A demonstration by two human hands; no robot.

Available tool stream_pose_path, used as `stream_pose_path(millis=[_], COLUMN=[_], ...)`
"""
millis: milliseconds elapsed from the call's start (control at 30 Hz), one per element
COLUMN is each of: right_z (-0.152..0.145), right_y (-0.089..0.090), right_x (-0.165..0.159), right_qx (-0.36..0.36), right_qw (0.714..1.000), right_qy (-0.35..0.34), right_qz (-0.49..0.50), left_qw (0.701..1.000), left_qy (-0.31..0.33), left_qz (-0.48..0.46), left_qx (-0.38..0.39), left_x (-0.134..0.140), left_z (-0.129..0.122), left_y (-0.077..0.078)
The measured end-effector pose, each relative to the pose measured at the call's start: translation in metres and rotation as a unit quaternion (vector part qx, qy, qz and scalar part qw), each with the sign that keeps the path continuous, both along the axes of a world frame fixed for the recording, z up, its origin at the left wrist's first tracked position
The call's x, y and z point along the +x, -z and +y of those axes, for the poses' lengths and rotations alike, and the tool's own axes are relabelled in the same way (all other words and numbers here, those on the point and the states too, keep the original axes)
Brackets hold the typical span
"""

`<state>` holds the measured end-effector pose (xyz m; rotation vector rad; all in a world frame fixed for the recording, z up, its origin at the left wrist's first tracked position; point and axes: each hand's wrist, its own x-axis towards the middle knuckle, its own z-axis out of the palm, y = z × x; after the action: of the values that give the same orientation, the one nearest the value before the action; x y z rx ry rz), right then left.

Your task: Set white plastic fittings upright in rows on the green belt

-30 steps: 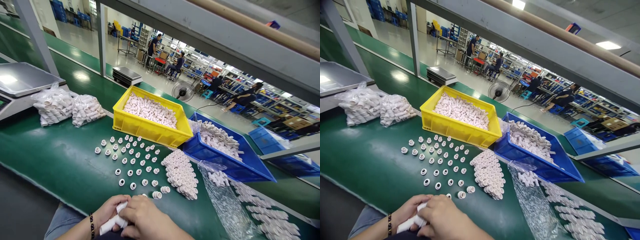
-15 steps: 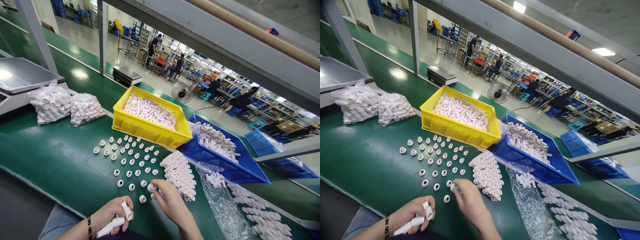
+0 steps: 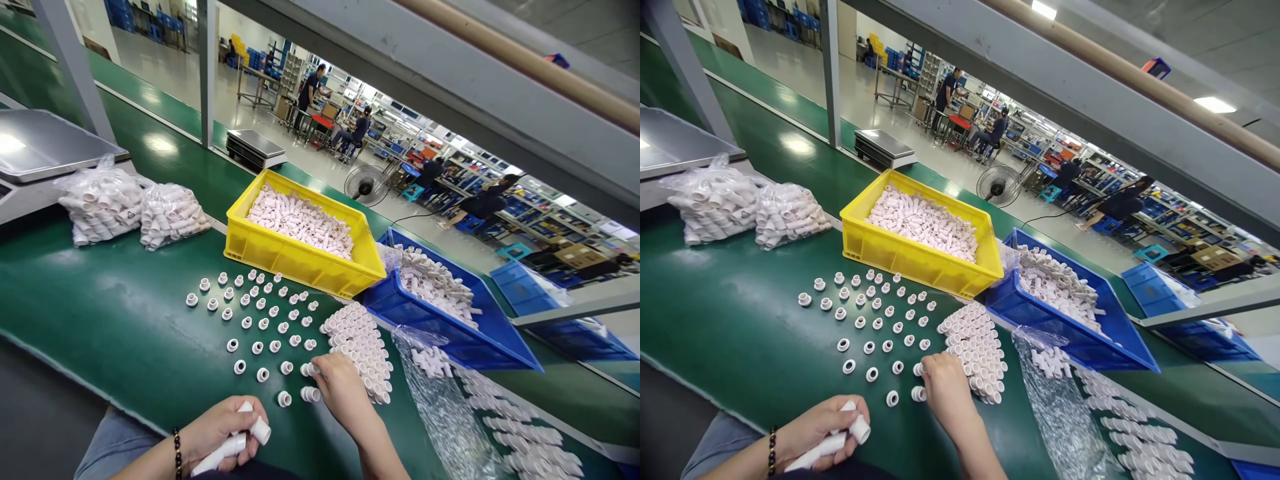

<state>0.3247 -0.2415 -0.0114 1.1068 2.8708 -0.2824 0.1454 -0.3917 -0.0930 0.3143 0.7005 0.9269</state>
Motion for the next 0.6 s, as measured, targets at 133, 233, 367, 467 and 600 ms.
stream_pose_path(millis=[133,233,367,467,600], right_z=[0.002,0.004,0.006,0.003,-0.018], right_y=[0.002,0.003,0.002,-0.005,-0.022], right_x=[-0.002,-0.006,-0.007,-0.004,-0.006], right_qx=[0.01,0.012,0.004,0.002,-0.026], right_qw=[0.999,0.998,0.998,1.0,0.995], right_qy=[-0.002,-0.01,-0.019,-0.012,-0.042], right_qz=[-0.039,-0.065,-0.066,-0.012,0.089], left_qw=[1.0,0.999,0.999,0.999,0.998], left_qy=[0.005,0.005,0.001,-0.007,-0.016], left_qz=[-0.022,-0.043,-0.046,-0.042,-0.057], left_qx=[0.008,0.02,0.018,0.011,0.011], left_x=[0.0,0.0,0.0,0.0,-0.001], left_z=[0.0,0.0,0.0,-0.001,-0.001], left_y=[0.003,0.002,0.001,0.002,0.003])
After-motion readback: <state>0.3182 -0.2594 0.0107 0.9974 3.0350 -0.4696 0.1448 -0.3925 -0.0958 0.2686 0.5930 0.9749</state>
